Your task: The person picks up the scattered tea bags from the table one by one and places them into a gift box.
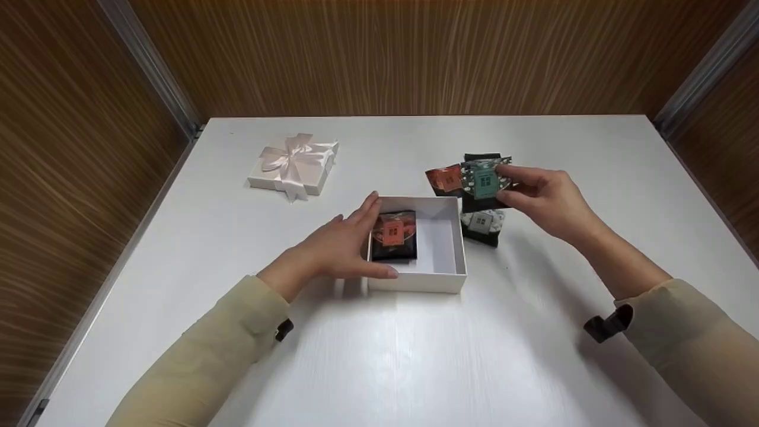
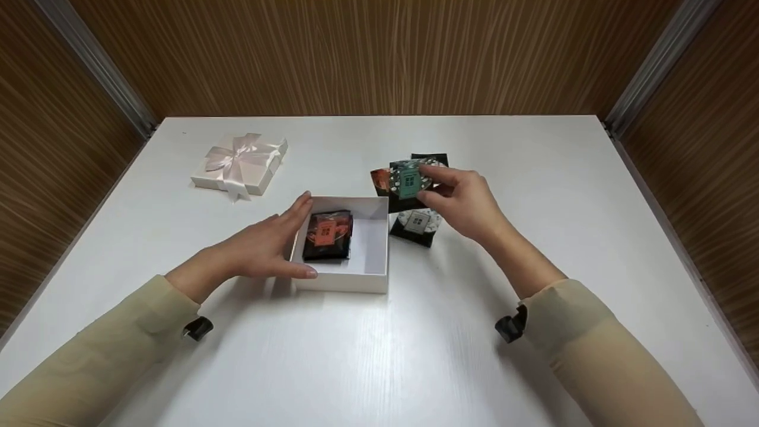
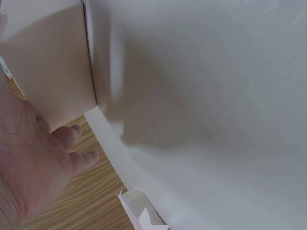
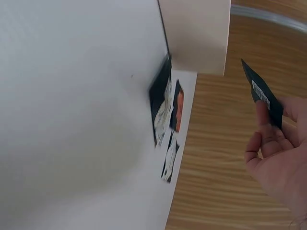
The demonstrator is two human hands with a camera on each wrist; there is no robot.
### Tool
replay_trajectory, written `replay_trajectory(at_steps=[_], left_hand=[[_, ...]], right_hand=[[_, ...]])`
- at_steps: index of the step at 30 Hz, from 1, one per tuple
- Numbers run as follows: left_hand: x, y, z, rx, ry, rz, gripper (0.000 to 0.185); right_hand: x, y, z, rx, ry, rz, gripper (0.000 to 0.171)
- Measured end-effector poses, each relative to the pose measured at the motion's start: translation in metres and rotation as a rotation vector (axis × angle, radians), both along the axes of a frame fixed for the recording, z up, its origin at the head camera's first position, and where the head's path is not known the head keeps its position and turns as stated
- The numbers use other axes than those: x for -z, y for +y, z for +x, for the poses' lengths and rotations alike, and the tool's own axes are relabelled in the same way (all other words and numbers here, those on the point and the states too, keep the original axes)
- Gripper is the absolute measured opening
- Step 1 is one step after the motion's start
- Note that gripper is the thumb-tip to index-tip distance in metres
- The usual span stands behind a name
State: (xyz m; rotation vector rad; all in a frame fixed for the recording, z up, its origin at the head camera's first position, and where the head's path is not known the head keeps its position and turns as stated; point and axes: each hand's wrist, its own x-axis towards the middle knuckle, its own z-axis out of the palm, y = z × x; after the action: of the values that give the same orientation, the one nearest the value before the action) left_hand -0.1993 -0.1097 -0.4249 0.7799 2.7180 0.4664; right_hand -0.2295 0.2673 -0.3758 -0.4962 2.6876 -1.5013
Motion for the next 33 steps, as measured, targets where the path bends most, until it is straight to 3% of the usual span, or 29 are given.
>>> replay_trajectory(at_steps=[7, 18, 33], left_hand=[[0.001, 0.0, -0.001, -0.001, 0.007, -0.003, 0.145], [0.001, 0.0, 0.0, 0.005, 0.008, -0.004, 0.144], [0.001, 0.0, -0.001, 0.001, 0.008, 0.008, 0.144]], right_hand=[[0.003, -0.024, 0.004, -0.035, 0.023, 0.05, 0.047], [0.016, -0.056, 0.009, -0.091, -0.03, 0.01, 0.044], [0.027, -0.085, 0.014, -0.147, 0.011, 0.058, 0.045]])
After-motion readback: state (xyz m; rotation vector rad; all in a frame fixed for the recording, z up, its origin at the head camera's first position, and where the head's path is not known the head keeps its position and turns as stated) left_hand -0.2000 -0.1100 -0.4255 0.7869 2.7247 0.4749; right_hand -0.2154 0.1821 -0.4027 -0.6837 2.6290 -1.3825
